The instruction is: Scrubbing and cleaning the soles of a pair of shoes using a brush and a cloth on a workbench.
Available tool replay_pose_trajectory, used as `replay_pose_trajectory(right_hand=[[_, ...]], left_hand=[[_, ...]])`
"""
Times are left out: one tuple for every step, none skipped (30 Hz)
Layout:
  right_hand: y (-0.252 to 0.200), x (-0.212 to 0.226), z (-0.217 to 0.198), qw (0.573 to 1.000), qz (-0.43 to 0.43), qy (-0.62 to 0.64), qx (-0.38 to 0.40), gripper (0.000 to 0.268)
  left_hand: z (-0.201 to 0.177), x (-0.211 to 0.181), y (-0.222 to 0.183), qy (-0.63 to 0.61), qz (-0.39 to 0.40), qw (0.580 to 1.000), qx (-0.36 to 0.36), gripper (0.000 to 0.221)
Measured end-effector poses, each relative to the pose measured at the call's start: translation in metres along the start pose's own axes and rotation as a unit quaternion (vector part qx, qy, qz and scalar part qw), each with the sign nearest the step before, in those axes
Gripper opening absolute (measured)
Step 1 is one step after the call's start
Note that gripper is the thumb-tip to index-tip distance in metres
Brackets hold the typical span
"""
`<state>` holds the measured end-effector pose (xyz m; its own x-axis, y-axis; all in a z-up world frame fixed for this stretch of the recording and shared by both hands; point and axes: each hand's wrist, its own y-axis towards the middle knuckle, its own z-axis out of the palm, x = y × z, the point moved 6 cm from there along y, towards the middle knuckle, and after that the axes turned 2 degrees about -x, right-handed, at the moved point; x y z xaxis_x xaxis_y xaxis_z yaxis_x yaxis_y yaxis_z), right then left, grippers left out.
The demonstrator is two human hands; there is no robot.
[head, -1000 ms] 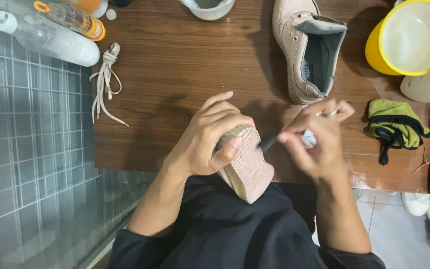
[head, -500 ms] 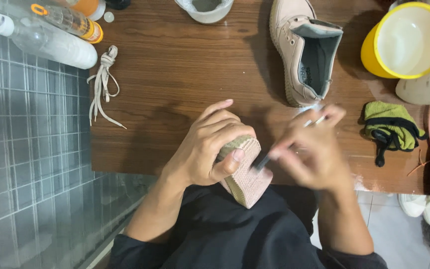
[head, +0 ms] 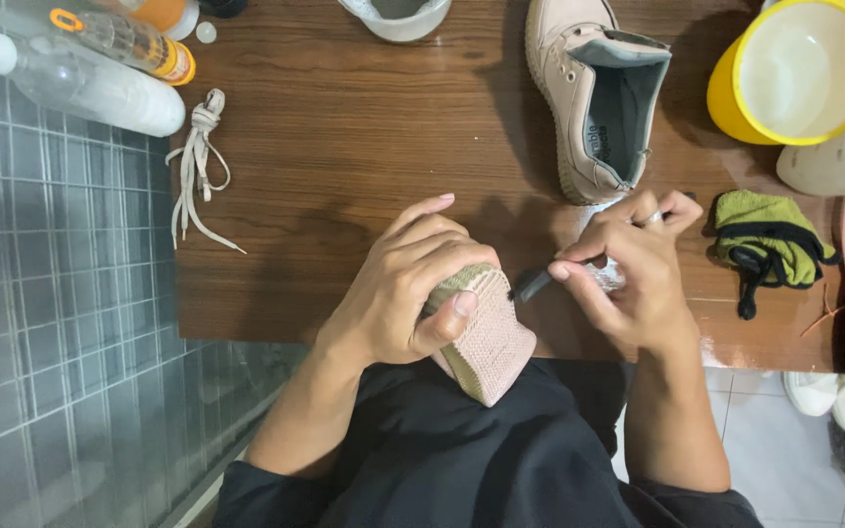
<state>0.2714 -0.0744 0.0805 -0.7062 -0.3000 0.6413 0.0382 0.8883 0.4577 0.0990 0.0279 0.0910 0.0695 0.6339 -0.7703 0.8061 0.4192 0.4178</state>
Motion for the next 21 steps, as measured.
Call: replay_pose_trajectory(right_hand=[[0.002, 0.010, 0.002, 1.000, 0.000, 0.009, -0.001, 0.020], [0.006, 0.019, 0.005, 1.000, -0.001, 0.016, -0.004, 0.019], [0.001, 0.015, 0.011, 1.000, -0.005, 0.016, -0.005, 0.019], [-0.009, 0.017, 0.018, 1.000, -0.016, 0.025, -0.006, 0.020], [-0.019, 0.019, 0.025, 0.999, -0.027, 0.034, -0.007, 0.021], [-0.018, 0.007, 0.019, 0.999, -0.025, 0.033, -0.007, 0.021], [-0.017, -0.007, 0.011, 1.000, -0.006, 0.006, -0.022, 0.021], [-0.014, -0.020, 0.004, 0.999, 0.011, -0.018, -0.034, 0.022], [-0.017, -0.014, 0.004, 0.999, 0.010, -0.016, -0.032, 0.022], [-0.016, -0.010, 0.001, 0.998, 0.010, -0.033, -0.047, 0.023], [-0.017, -0.007, -0.002, 0.997, 0.010, -0.050, -0.063, 0.023], [-0.025, -0.005, 0.003, 0.997, 0.012, -0.051, -0.062, 0.023], [-0.035, -0.003, 0.005, 0.996, 0.003, -0.014, -0.090, 0.025], [-0.046, -0.001, 0.008, 0.993, -0.006, 0.026, -0.115, 0.028], [-0.042, 0.008, 0.011, 0.993, -0.002, 0.027, -0.113, 0.028], [-0.035, 0.018, 0.016, 0.994, -0.011, 0.018, -0.105, 0.024], [-0.029, 0.029, 0.020, 0.995, -0.020, 0.009, -0.097, 0.021], [-0.029, 0.018, 0.018, 0.995, -0.017, 0.006, -0.099, 0.021], [-0.029, 0.007, 0.015, 0.995, -0.018, -0.004, -0.100, 0.022], [-0.027, -0.006, 0.014, 0.995, -0.025, -0.010, -0.099, 0.024], [-0.029, -0.011, 0.008, 0.995, -0.028, -0.010, -0.099, 0.024]], left_hand=[[0.000, 0.000, -0.001, -0.003, -0.001, 1.000, -0.004, 0.048], [-0.001, 0.000, 0.000, -0.005, 0.000, 1.000, -0.006, 0.048], [-0.003, 0.001, 0.003, -0.002, 0.002, 1.000, -0.008, 0.048], [-0.003, 0.000, 0.001, -0.003, 0.001, 1.000, -0.002, 0.047], [-0.001, -0.001, 0.000, -0.004, 0.000, 1.000, 0.004, 0.047], [0.000, 0.001, 0.000, -0.005, 0.001, 1.000, 0.005, 0.047], [0.000, 0.002, -0.001, -0.006, -0.002, 1.000, 0.005, 0.048], [-0.001, 0.003, -0.003, -0.005, -0.006, 1.000, 0.000, 0.050], [-0.001, 0.000, -0.004, -0.004, -0.009, 1.000, -0.002, 0.050], [-0.002, -0.002, -0.002, -0.016, -0.009, 1.000, -0.004, 0.051], [-0.003, -0.003, -0.001, -0.028, -0.008, 1.000, -0.005, 0.053], [-0.003, 0.001, -0.002, -0.031, -0.008, 0.999, -0.004, 0.053], [-0.003, 0.004, -0.003, -0.016, -0.004, 1.000, -0.006, 0.052], [-0.003, 0.008, -0.006, -0.001, -0.004, 1.000, -0.008, 0.051], [-0.001, 0.006, -0.007, -0.003, -0.007, 1.000, -0.007, 0.051], [0.000, 0.005, -0.006, -0.006, -0.008, 1.000, -0.009, 0.050], [-0.001, 0.004, -0.006, -0.008, -0.008, 1.000, -0.011, 0.050], [0.000, 0.004, -0.005, -0.011, -0.005, 1.000, -0.008, 0.050], [0.001, 0.004, -0.004, -0.010, -0.006, 1.000, -0.004, 0.051], [0.000, 0.005, -0.003, -0.004, -0.007, 1.000, -0.004, 0.052], [-0.003, 0.001, -0.002, -0.001, -0.006, 1.000, -0.006, 0.052]])
